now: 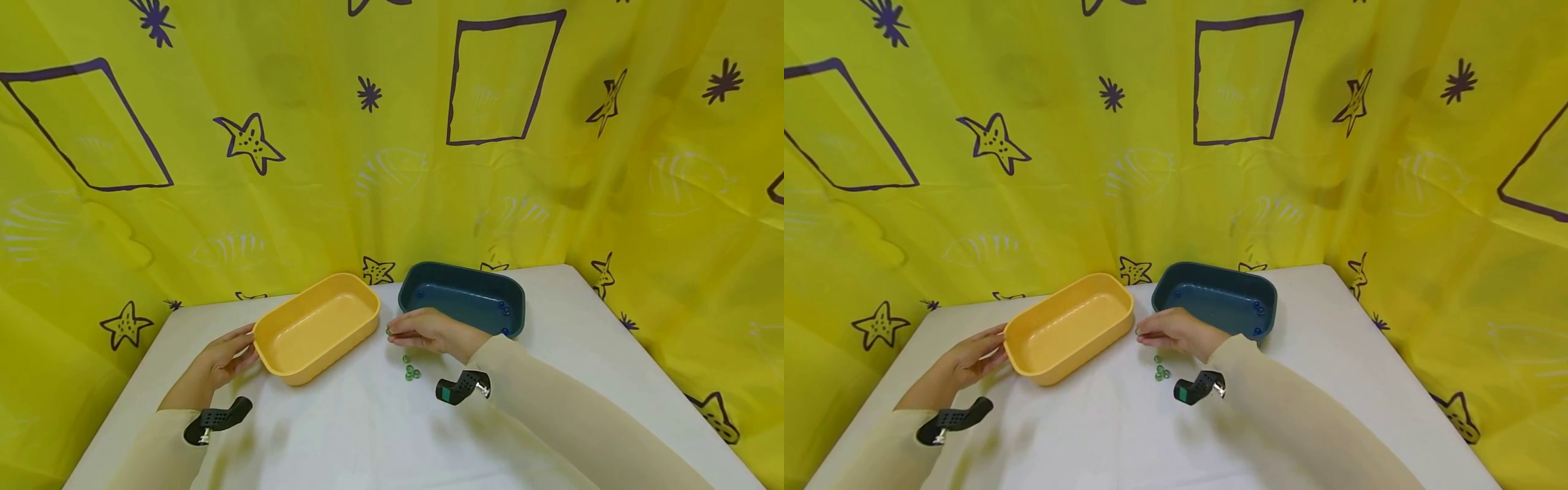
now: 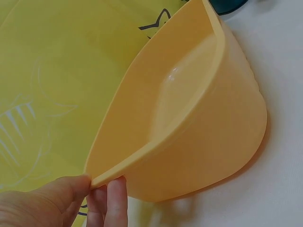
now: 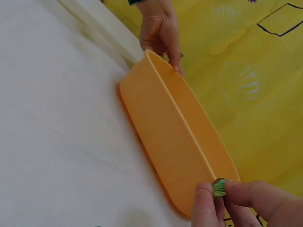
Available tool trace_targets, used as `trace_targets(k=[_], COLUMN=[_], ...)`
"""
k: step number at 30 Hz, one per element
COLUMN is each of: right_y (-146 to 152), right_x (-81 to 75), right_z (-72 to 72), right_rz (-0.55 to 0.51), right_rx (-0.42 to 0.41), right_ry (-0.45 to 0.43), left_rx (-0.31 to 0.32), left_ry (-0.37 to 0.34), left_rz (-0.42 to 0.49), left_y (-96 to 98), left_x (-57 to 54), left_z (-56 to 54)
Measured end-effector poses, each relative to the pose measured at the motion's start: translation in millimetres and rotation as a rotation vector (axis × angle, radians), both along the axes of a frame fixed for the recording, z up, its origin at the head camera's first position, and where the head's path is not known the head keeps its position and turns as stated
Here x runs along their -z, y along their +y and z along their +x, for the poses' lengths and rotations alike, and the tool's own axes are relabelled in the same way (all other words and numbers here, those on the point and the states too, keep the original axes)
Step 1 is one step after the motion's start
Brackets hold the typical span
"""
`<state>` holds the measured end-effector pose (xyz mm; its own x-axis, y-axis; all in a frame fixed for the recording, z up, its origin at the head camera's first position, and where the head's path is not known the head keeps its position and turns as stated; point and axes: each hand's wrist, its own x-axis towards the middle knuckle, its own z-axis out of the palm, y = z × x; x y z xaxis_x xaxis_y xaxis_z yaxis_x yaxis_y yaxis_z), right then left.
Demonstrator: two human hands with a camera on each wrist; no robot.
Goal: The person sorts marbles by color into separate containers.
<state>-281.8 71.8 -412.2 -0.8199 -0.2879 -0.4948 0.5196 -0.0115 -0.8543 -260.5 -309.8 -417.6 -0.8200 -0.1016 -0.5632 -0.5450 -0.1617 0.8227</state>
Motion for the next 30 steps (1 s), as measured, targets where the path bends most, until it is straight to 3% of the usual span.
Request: trace_targets(k=[18,30], right_y=[-18,-27], right_x=[-9.9,-12.7], right_z=[-10.6,-16.0], right_rz=[0.000,-0.018], right_rx=[0.019,0.064], right_ry=[0.018,-0.025], left_rx=[0.004,0.013], left_ry=[0.009,0.045], left_rz=[0.012,0.072], left_y=[1.2,-1.8], left_x=[0.4,2.1], left_z=[-0.2,2.7])
